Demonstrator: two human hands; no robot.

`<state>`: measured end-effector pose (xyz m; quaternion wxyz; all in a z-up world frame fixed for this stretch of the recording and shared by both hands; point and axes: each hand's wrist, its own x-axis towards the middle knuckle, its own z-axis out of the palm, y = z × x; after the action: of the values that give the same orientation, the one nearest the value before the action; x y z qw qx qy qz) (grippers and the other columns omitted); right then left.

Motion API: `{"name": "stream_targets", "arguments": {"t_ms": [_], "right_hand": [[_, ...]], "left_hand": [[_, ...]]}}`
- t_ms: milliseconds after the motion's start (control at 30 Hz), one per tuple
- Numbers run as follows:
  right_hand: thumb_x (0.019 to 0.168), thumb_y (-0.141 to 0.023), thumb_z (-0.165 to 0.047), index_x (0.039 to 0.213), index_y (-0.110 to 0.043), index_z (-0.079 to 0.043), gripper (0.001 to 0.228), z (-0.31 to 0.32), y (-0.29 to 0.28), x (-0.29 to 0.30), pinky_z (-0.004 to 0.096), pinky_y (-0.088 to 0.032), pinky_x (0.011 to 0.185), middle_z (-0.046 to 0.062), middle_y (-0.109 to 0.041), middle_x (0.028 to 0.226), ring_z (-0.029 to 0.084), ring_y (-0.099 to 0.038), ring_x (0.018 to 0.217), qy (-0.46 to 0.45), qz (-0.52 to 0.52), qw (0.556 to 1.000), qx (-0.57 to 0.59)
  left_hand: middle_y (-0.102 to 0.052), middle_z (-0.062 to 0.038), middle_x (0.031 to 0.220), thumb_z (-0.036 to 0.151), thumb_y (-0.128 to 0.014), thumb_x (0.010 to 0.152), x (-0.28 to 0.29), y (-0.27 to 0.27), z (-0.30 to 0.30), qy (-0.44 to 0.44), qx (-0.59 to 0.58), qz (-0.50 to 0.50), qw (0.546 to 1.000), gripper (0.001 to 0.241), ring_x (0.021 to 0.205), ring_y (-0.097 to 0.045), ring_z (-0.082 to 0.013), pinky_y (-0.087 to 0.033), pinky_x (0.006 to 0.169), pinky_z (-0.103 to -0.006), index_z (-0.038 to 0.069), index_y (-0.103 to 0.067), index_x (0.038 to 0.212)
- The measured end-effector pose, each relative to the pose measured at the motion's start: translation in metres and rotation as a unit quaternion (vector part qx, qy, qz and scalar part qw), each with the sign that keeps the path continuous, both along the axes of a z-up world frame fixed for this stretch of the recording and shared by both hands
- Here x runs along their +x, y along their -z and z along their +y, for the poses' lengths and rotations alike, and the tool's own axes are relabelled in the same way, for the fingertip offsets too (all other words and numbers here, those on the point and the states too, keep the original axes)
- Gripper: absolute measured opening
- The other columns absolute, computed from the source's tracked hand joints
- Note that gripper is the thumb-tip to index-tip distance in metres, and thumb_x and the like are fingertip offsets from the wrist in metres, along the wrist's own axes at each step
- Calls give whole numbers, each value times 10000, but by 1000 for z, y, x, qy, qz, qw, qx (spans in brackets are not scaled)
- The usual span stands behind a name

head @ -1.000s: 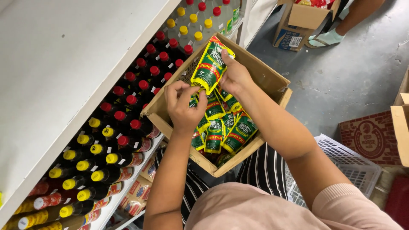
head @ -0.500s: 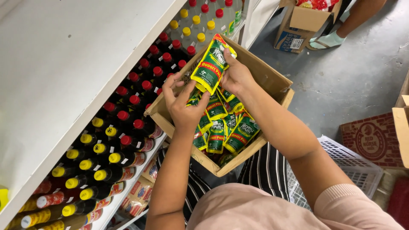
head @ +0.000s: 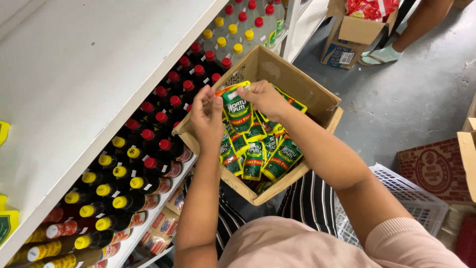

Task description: Restocking condiment pouches from a box onto a grocery store shelf.

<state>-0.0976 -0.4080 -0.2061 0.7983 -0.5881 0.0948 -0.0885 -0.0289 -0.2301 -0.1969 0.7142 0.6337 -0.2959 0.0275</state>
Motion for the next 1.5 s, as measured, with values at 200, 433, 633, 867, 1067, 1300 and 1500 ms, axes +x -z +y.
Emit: {"name": "stream_targets", "arguments": {"t_ms": [200,433,633,867,1067,1300,1500], "right_hand": [[1026,-654,-272,1064,-769,23,318,2,5,0,255,-545,768,14,-775,971,61,-651,835,-52,-29,997,-43],[861,-767,-29,1207,-666,12,362,18,-26,-10,274,-572,939,30,-738,1143,84,-689,1023,-143,-109,982,-62],[889,-770,15,1195,-697,44,317,53,-37,-13,291,-578,941,72,-760,1136,113,-693,1037,-124,-105,975,-151],[916,-761,11,1202,-709,42,292,82,-99,-11,295,-590,945,71,-754,1141,115,-696,1051,-163,-191,960,-125],[914,-776,-25,1219,-718,26,315,113,-167,26,286,-583,852,61,-753,1094,98,-674,962,-160,-188,951,-186],[896,-794,-86,1186,-734,6,310,182,-228,114,286,-611,851,56,-765,1072,120,-716,940,-172,-206,945,-189],[860,-796,-96,1118,-739,-16,276,250,-239,176,308,-651,810,40,-759,1025,135,-750,907,-223,-153,952,-140]], "left_hand": [[-656,25,867,263,-716,1019,7,11,3,5,31,31,999,251,766,-564,-48,-472,693,-208,13,-704,1041],[-639,44,841,241,-681,1044,0,-20,19,10,-2,15,1000,248,763,-537,-31,-463,689,-209,3,-681,975],[-642,45,857,227,-693,1047,-2,-64,52,-18,-29,-14,999,245,786,-539,-34,-474,722,-208,-9,-689,983],[-710,-14,951,263,-664,1066,-20,-154,136,-69,-33,-89,993,260,850,-638,-65,-536,781,-226,6,-705,1072],[-695,-107,899,198,-759,1095,-1,-194,221,-370,258,-388,804,250,848,-647,-290,-499,779,-402,26,-681,931],[-654,-120,795,222,-787,959,20,-188,242,-438,411,-366,710,247,763,-623,-348,-490,671,-474,73,-651,817],[-641,-136,763,172,-777,906,21,-181,244,-433,399,-373,717,233,742,-635,-347,-519,685,-463,49,-624,780]]}}
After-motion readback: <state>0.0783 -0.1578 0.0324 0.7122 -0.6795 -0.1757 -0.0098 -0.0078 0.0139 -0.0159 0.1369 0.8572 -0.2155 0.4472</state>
